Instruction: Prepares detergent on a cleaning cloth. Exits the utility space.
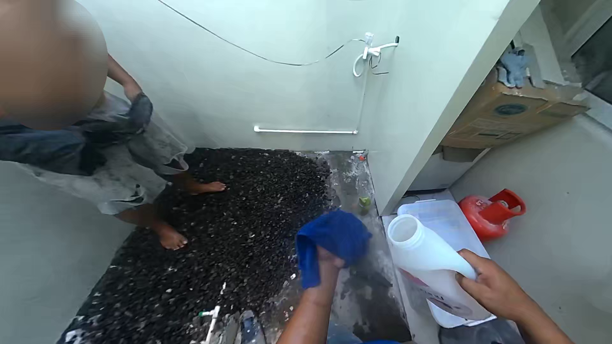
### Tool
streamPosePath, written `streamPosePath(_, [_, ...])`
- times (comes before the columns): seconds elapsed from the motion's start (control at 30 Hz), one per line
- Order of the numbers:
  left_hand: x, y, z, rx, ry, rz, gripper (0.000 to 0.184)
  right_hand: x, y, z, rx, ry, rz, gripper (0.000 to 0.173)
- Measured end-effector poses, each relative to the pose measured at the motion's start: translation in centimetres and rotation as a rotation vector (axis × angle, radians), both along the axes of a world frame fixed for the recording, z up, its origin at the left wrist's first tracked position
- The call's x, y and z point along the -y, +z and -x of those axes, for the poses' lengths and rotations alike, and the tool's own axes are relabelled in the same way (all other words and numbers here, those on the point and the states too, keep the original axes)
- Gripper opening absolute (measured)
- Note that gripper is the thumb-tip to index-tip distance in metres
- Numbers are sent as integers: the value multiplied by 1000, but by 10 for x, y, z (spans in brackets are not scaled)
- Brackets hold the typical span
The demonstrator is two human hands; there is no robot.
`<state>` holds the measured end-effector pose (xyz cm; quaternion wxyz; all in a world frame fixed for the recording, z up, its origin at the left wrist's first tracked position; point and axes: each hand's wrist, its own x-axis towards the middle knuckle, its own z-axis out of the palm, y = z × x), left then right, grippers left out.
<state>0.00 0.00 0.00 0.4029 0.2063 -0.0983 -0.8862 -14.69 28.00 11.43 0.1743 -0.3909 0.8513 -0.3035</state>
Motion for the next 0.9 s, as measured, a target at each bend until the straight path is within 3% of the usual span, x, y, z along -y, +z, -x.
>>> streamPosePath(0.07, [0,-9,9,-17,-133,40,58,7,11,1,4,27,-80,28])
streamPosePath(0.13, [2,-14,9,-52,-284,140,81,14,18,2,15,50,-166,28])
streamPosePath(0.2, [2,-23,10,-162,-384,252,83,20,22,3,22,66,-236,26])
streamPosePath(0.33, [-7,-24,9,-175,-521,177,98,30,28,4,23,72,-377,27])
streamPosePath(0.47, [-24,-13,13,-104,-530,78,78,28,30,3,-52,71,-425,34])
streamPosePath(0.6, [-22,-21,12,-117,-495,25,76,39,29,3,-66,110,-509,32])
streamPosePath(0.8, [-27,-21,10,-147,-449,-8,80,43,38,4,-49,80,-662,28])
streamPosePath(0.9, [-29,-22,9,-145,-487,-24,92,43,41,3,-32,79,-689,27])
